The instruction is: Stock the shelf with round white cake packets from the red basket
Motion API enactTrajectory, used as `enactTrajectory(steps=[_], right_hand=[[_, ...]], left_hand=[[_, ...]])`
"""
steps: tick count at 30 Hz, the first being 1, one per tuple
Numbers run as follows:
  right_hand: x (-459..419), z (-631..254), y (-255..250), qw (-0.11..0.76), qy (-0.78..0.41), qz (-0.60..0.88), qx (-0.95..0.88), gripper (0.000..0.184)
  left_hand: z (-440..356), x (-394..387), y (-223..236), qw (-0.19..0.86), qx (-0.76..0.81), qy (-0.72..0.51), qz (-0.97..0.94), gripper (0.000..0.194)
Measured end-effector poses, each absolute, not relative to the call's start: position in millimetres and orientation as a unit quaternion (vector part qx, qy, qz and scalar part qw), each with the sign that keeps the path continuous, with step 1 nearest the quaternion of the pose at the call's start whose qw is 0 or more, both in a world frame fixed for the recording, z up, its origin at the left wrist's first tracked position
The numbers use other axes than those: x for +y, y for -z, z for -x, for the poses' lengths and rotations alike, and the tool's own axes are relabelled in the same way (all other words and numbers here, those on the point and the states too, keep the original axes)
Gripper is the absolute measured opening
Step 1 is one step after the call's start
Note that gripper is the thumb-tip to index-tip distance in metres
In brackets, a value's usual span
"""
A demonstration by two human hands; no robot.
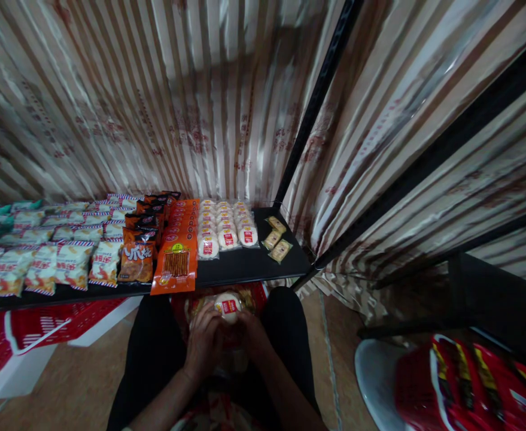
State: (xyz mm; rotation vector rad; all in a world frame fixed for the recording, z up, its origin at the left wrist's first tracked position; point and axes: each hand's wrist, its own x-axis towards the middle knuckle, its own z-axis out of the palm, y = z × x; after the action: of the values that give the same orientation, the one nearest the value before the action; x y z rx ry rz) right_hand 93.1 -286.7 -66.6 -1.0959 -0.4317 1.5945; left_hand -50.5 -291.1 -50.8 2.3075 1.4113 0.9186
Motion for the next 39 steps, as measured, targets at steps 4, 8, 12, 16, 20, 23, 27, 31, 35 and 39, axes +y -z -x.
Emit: enactTrajectory(steps=[4,8,12,16,20,23,27,31,35,39], right_hand=[[-292,-98,52,0.54,-0.697,0.437,-0.177,0.03],[-292,-104,46,0.547,-0.696,0.425,-0.189,0.036],[-290,-105,44,0.555,-0.701,0.417,-0.163,0.044],[-288,-105,40,0.56,-0.702,0.406,-0.169,0.04],[-285,-103,42,0.555,-0.711,0.395,-0.174,0.041],[-282,-101,43,0.554,-0.703,0.412,-0.167,0.038],[-279,-96,38,0.557,-0.702,0.411,-0.164,0.037],[-278,-92,35,0.548,-0.705,0.419,-0.166,0.033],[-277,-89,40,0.553,-0.707,0.402,-0.183,0.035],[-274,-91,46,0.544,-0.696,0.424,-0.197,0.039]], left_hand=[[49,-287,49,0.138,0.478,-0.326,-0.804,0.022],[43,-282,49,0.124,0.479,-0.338,-0.801,0.02],[38,-277,46,0.094,0.502,-0.347,-0.787,0.023],[35,-273,43,0.09,0.537,-0.347,-0.764,0.024],[33,-270,42,0.171,0.56,-0.356,-0.729,0.026],[32,-268,43,0.254,0.553,-0.384,-0.694,0.028],[27,-265,40,0.353,0.539,-0.42,-0.64,0.026],[20,-261,33,0.395,0.561,-0.446,-0.575,0.026],[15,-255,32,0.415,0.579,-0.468,-0.522,0.024],[15,-249,35,0.431,0.571,-0.483,-0.505,0.023]])
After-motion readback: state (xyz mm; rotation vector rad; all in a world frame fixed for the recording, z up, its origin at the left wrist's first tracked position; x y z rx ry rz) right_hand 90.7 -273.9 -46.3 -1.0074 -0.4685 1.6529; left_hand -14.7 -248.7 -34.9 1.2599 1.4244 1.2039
